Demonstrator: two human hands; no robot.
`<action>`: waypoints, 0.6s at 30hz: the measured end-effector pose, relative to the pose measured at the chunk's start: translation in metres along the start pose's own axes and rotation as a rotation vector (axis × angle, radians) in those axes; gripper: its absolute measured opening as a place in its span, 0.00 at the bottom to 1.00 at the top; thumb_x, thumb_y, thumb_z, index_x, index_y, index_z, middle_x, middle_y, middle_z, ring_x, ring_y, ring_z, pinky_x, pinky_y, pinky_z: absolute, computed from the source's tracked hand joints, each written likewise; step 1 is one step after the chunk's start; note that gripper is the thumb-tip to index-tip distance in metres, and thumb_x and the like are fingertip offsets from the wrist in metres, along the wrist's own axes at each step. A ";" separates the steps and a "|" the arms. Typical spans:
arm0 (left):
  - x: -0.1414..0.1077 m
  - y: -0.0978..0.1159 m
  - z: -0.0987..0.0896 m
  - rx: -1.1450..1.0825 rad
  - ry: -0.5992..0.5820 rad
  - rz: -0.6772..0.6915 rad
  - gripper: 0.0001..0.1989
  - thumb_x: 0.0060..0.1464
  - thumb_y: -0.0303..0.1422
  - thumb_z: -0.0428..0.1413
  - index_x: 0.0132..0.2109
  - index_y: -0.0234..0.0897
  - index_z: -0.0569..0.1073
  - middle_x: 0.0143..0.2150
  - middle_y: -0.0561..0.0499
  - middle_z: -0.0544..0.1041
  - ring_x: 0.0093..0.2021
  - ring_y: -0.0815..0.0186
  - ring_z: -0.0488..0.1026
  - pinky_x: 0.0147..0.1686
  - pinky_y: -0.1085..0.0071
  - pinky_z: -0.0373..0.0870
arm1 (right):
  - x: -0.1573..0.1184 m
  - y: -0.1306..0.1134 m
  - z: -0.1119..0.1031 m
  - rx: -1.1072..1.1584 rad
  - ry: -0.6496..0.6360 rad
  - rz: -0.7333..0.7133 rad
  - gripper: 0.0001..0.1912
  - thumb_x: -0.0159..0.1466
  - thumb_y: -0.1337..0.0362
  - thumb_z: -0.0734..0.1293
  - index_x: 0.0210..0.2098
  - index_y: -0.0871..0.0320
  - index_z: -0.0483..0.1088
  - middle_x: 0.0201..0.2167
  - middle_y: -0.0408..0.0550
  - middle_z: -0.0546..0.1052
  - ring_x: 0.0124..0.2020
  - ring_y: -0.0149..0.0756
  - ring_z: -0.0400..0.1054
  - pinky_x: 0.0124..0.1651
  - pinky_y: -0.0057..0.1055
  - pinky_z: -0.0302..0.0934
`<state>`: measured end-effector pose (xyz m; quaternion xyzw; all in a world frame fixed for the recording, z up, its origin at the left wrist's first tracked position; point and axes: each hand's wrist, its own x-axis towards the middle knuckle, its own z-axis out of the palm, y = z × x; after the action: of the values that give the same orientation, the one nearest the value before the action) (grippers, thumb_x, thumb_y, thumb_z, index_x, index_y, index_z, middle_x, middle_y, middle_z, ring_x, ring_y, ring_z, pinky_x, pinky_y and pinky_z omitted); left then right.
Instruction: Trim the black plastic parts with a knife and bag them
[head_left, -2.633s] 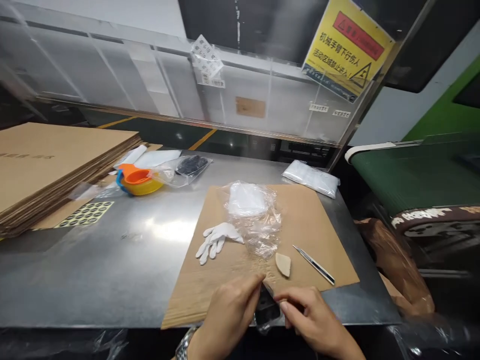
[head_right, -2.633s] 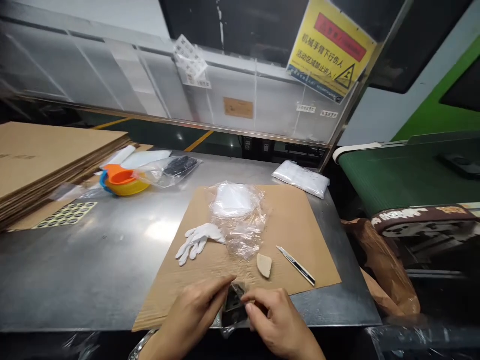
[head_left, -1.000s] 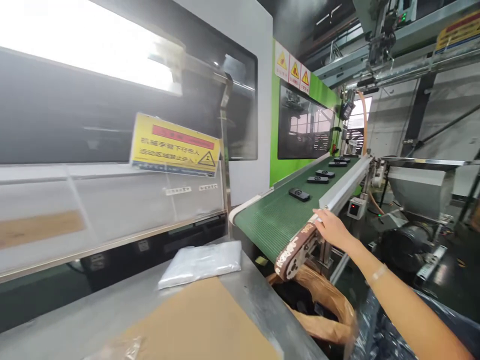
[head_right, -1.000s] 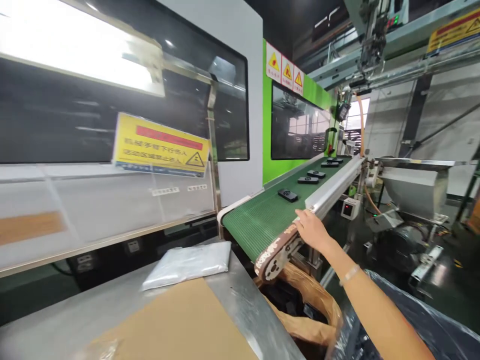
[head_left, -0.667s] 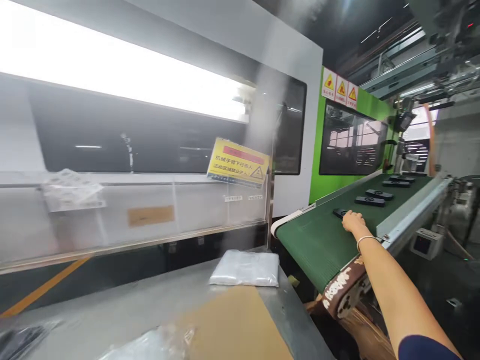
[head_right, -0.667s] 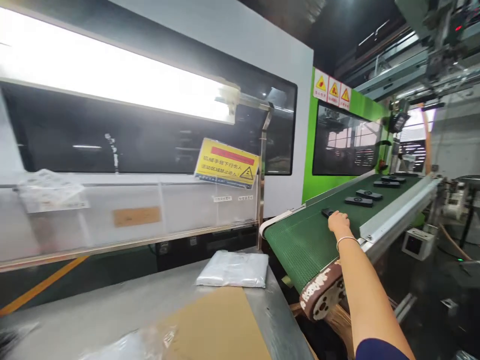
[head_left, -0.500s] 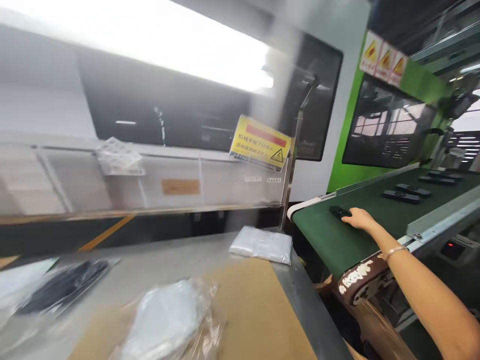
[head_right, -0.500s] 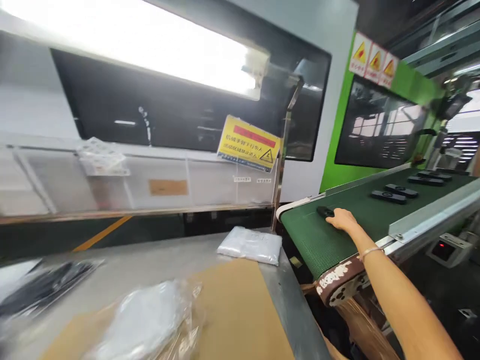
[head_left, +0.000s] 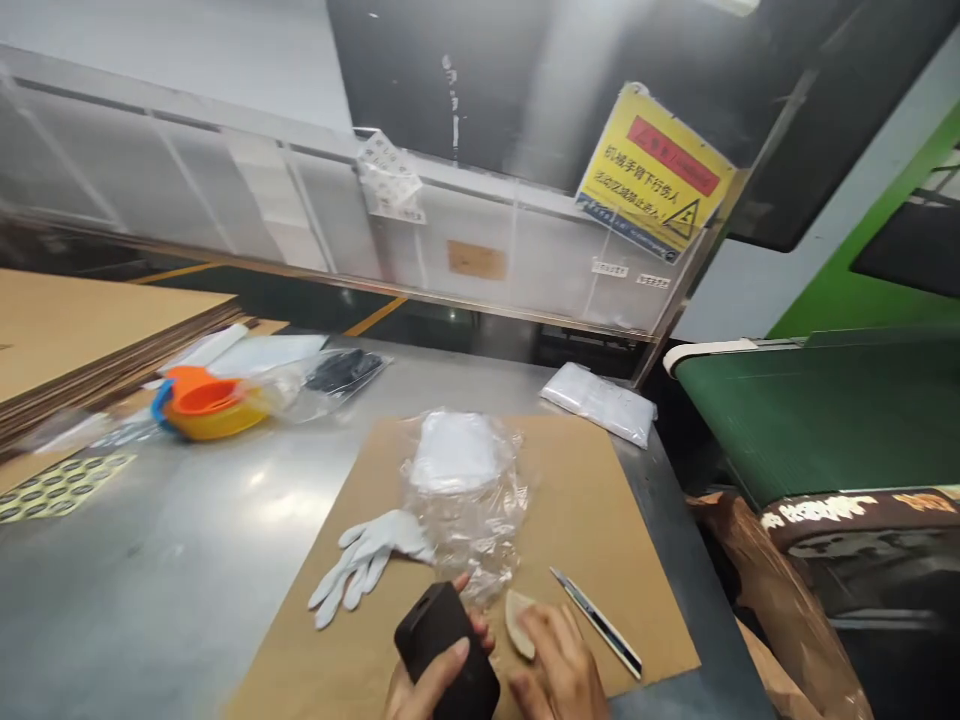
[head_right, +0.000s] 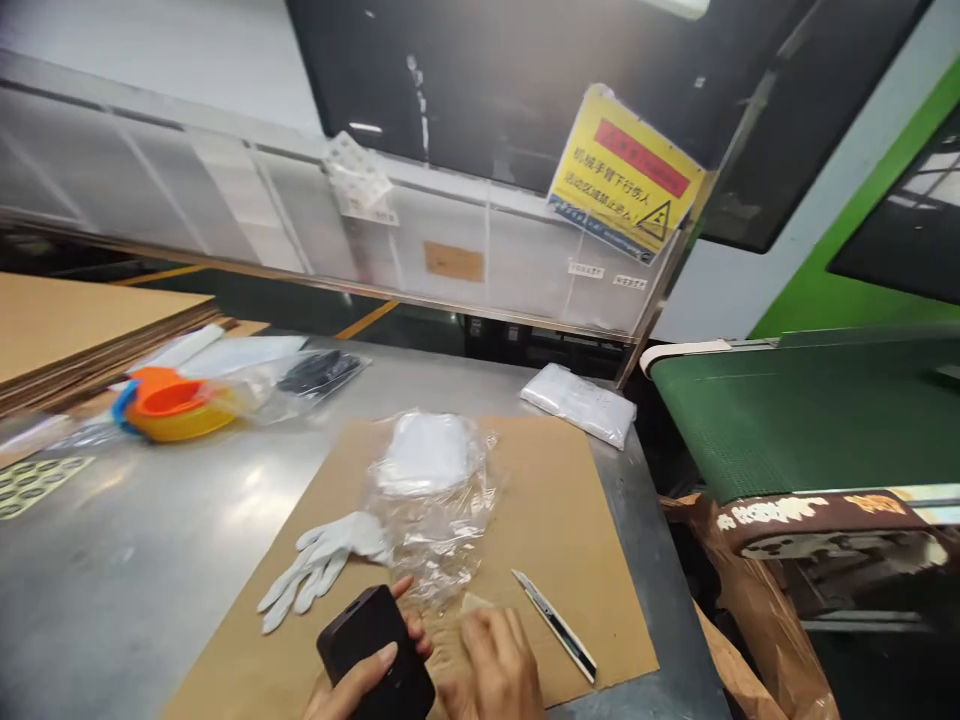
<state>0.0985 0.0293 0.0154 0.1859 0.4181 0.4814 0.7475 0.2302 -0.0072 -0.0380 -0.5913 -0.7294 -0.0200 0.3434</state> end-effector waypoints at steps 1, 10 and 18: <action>-0.002 0.003 -0.006 0.035 -0.025 0.061 0.34 0.39 0.35 0.63 0.57 0.41 0.65 0.32 0.52 0.76 0.32 0.62 0.73 0.35 0.68 0.69 | -0.004 0.005 0.010 -0.054 -0.026 0.055 0.19 0.65 0.55 0.56 0.51 0.57 0.65 0.41 0.55 0.74 0.40 0.43 0.69 0.40 0.36 0.66; -0.014 0.022 -0.053 0.603 -0.439 0.450 0.28 0.43 0.26 0.57 0.55 0.39 0.70 0.35 0.46 0.75 0.34 0.61 0.72 0.40 0.65 0.68 | 0.001 -0.007 -0.014 0.225 -0.120 0.085 0.23 0.64 0.63 0.58 0.59 0.54 0.58 0.45 0.53 0.69 0.46 0.40 0.66 0.43 0.33 0.65; -0.028 0.032 -0.049 0.711 -0.441 0.412 0.17 0.40 0.25 0.59 0.42 0.38 0.78 0.38 0.40 0.78 0.40 0.49 0.73 0.47 0.57 0.65 | 0.029 -0.067 -0.050 0.330 -0.015 -0.327 0.27 0.62 0.63 0.59 0.60 0.56 0.57 0.43 0.56 0.69 0.40 0.41 0.65 0.40 0.39 0.64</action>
<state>0.0353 0.0137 0.0214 0.6077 0.3427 0.3958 0.5972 0.1932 -0.0242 0.0408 -0.4010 -0.8114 0.0485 0.4224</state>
